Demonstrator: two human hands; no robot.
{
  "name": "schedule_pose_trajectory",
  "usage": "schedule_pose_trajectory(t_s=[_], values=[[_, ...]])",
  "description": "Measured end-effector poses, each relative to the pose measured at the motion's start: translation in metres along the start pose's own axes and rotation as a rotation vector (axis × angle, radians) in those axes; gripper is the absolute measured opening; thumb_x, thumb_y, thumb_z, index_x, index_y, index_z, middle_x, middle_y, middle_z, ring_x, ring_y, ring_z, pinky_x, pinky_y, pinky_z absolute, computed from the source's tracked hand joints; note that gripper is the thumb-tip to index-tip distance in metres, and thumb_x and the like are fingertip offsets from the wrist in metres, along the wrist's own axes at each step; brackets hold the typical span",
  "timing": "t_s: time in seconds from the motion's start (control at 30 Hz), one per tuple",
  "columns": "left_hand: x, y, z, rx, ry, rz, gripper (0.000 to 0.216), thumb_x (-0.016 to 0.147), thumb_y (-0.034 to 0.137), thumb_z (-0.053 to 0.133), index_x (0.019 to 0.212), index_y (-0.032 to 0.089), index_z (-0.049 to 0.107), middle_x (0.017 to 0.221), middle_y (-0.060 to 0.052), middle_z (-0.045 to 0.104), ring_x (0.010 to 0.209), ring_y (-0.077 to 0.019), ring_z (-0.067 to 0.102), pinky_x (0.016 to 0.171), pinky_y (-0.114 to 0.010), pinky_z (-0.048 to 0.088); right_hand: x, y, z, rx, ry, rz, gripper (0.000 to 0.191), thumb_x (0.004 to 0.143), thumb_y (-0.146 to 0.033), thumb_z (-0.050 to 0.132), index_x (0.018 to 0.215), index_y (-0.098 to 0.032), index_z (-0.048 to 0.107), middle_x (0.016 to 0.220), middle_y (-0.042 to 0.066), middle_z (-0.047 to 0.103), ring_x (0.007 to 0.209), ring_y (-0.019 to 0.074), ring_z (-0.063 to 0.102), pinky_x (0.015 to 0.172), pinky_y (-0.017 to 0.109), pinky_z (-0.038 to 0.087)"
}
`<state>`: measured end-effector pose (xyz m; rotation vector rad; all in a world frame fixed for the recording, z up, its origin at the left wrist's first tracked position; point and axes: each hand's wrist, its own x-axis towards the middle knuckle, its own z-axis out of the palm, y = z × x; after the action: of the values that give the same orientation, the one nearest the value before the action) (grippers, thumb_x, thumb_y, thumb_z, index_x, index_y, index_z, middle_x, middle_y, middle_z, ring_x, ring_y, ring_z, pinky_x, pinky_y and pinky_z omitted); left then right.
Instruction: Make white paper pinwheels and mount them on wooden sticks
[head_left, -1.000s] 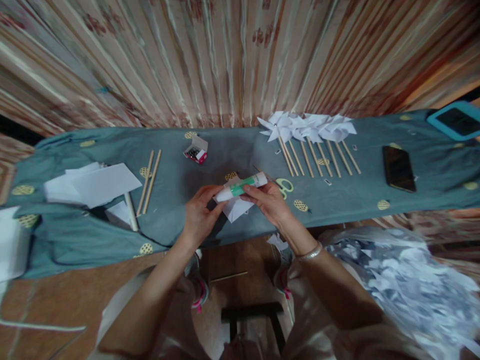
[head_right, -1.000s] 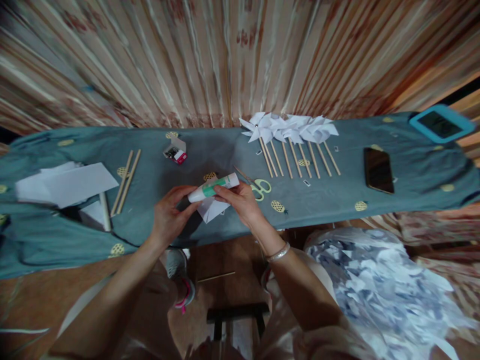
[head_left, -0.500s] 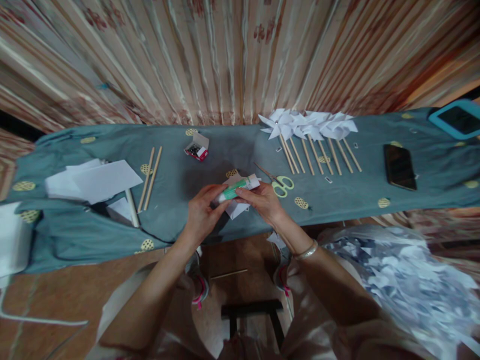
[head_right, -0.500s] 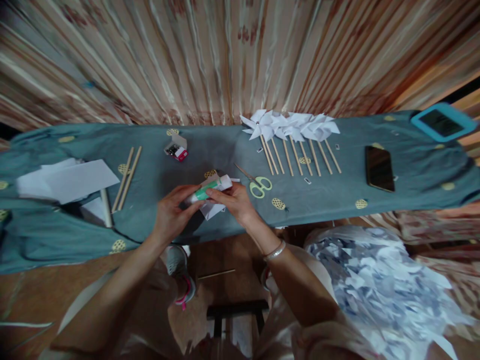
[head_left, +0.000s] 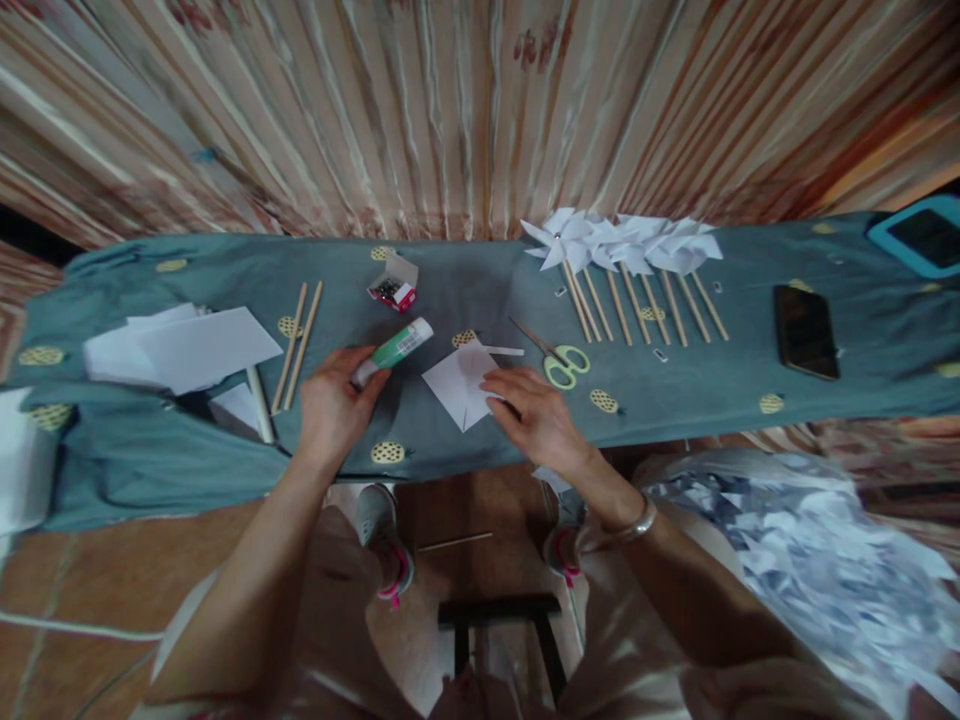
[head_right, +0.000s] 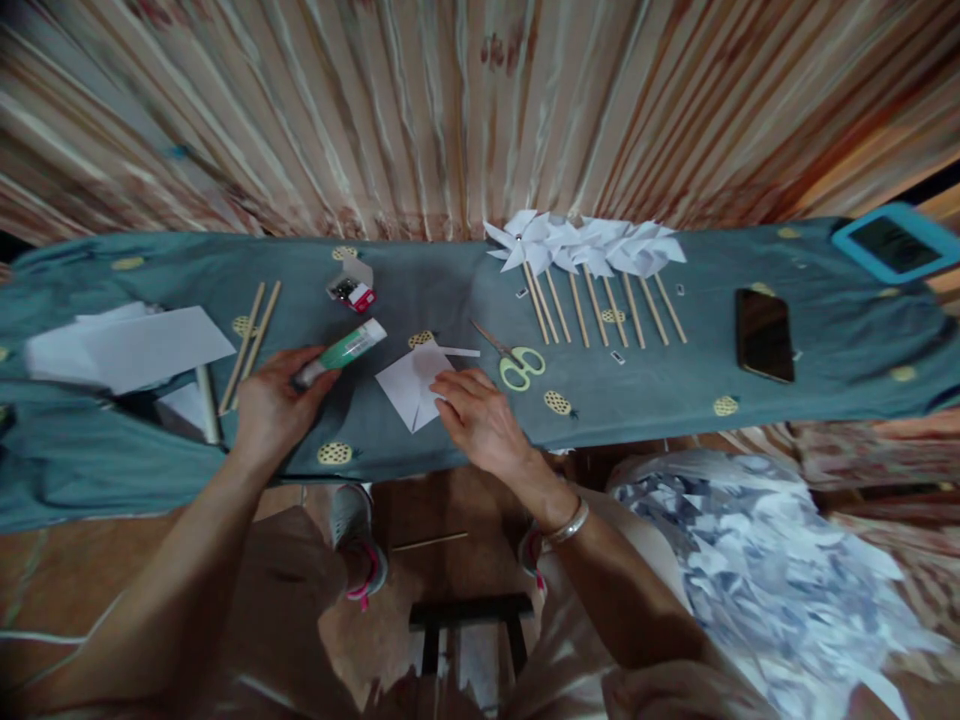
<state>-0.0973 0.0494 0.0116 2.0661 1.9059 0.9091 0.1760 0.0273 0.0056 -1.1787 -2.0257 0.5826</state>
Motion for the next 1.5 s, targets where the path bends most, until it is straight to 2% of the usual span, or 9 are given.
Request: schedule_pose_trajectory(t_s=[0.13, 0.27, 0.37, 0.43, 0.7, 0.9, 1.07, 1.23, 1.5], values=[[-0.002, -0.006, -0.001, 0.086, 0.002, 0.085, 0.036, 0.086, 0.038, 0.062, 0.117, 0.021, 0.068, 0.115, -0.011, 0.071, 0.108, -0.0322, 0.066, 0.095, -0.048, 0.053, -0.006, 0.002, 0.003, -0.093, -0.051, -0.059, 0.027, 0.093, -0.021, 0.05, 0.109, -0.02, 0.072, 0.118, 0.012, 0.072, 0.113, 0.0272, 0.063, 0.098, 0.05, 0.053], [-0.01, 0.008, 0.003, 0.057, -0.029, 0.3, 0.044, 0.084, 0.031, 0.069, 0.126, 0.023, 0.062, 0.135, -0.012, 0.061, 0.126, -0.0341, 0.054, 0.105, -0.055, 0.046, -0.008, 0.003, 0.002, -0.148, -0.075, -0.094, 0.028, 0.094, -0.02, 0.048, 0.109, -0.017, 0.072, 0.118, 0.014, 0.071, 0.111, 0.0275, 0.063, 0.097, 0.049, 0.054], [-0.019, 0.021, 0.013, -0.001, -0.141, 0.466, 0.028, 0.089, 0.023, 0.062, 0.117, 0.024, 0.068, 0.131, -0.01, 0.064, 0.125, -0.0306, 0.056, 0.102, -0.052, 0.049, -0.009, 0.005, -0.001, -0.152, -0.078, -0.095, 0.028, 0.094, -0.02, 0.049, 0.109, -0.018, 0.072, 0.118, 0.013, 0.072, 0.111, 0.027, 0.063, 0.097, 0.049, 0.054], [-0.022, 0.027, 0.02, -0.008, -0.179, 0.49, 0.024, 0.092, 0.023, 0.058, 0.113, 0.025, 0.07, 0.128, -0.008, 0.066, 0.121, -0.029, 0.058, 0.101, -0.052, 0.051, -0.009, 0.006, -0.001, -0.152, -0.077, -0.104, 0.027, 0.094, -0.02, 0.049, 0.108, -0.019, 0.072, 0.117, 0.012, 0.072, 0.11, 0.0266, 0.063, 0.097, 0.048, 0.054], [-0.015, 0.03, 0.034, 0.009, -0.21, 0.618, 0.021, 0.097, 0.024, 0.054, 0.102, 0.022, 0.074, 0.112, -0.007, 0.073, 0.111, -0.0253, 0.063, 0.091, -0.042, 0.054, -0.007, 0.009, -0.005, -0.117, -0.052, -0.094, 0.026, 0.09, -0.017, 0.051, 0.106, -0.019, 0.071, 0.115, 0.011, 0.072, 0.11, 0.0248, 0.063, 0.096, 0.044, 0.054], [-0.032, 0.044, 0.035, -0.074, -0.173, 0.653, 0.019, 0.096, 0.023, 0.055, 0.104, 0.017, 0.072, 0.101, -0.008, 0.075, 0.097, -0.0226, 0.065, 0.082, -0.038, 0.054, -0.012, -0.001, -0.016, -0.057, -0.123, -0.06, 0.032, 0.076, -0.01, 0.061, 0.106, -0.017, 0.068, 0.122, 0.012, 0.069, 0.114, 0.0264, 0.062, 0.1, 0.047, 0.051], [-0.049, 0.056, 0.035, -0.165, -0.178, 0.661, 0.016, 0.093, 0.016, 0.059, 0.104, 0.014, 0.07, 0.099, -0.01, 0.073, 0.096, -0.0224, 0.064, 0.081, -0.038, 0.055, -0.02, -0.005, -0.021, 0.057, -0.21, -0.008, 0.024, 0.079, -0.018, 0.072, 0.102, -0.021, 0.067, 0.128, 0.011, 0.066, 0.119, 0.0261, 0.06, 0.102, 0.048, 0.049], [-0.053, 0.059, 0.034, -0.17, -0.197, 0.663, 0.015, 0.091, 0.013, 0.06, 0.103, 0.013, 0.069, 0.1, -0.01, 0.071, 0.098, -0.0226, 0.063, 0.082, -0.038, 0.056, -0.022, -0.001, -0.015, 0.175, -0.177, 0.064, 0.004, 0.085, -0.02, 0.069, 0.086, -0.022, 0.072, 0.127, 0.008, 0.067, 0.118, 0.0233, 0.061, 0.101, 0.045, 0.048], [-0.057, 0.064, 0.035, -0.173, -0.163, 0.618, 0.021, 0.093, 0.016, 0.061, 0.113, 0.011, 0.063, 0.097, -0.009, 0.072, 0.092, -0.0203, 0.064, 0.08, -0.034, 0.058, -0.02, -0.002, -0.002, 0.11, -0.088, 0.129, 0.008, 0.084, -0.018, 0.066, 0.079, -0.022, 0.07, 0.12, 0.007, 0.069, 0.111, 0.0243, 0.064, 0.098, 0.046, 0.049]])
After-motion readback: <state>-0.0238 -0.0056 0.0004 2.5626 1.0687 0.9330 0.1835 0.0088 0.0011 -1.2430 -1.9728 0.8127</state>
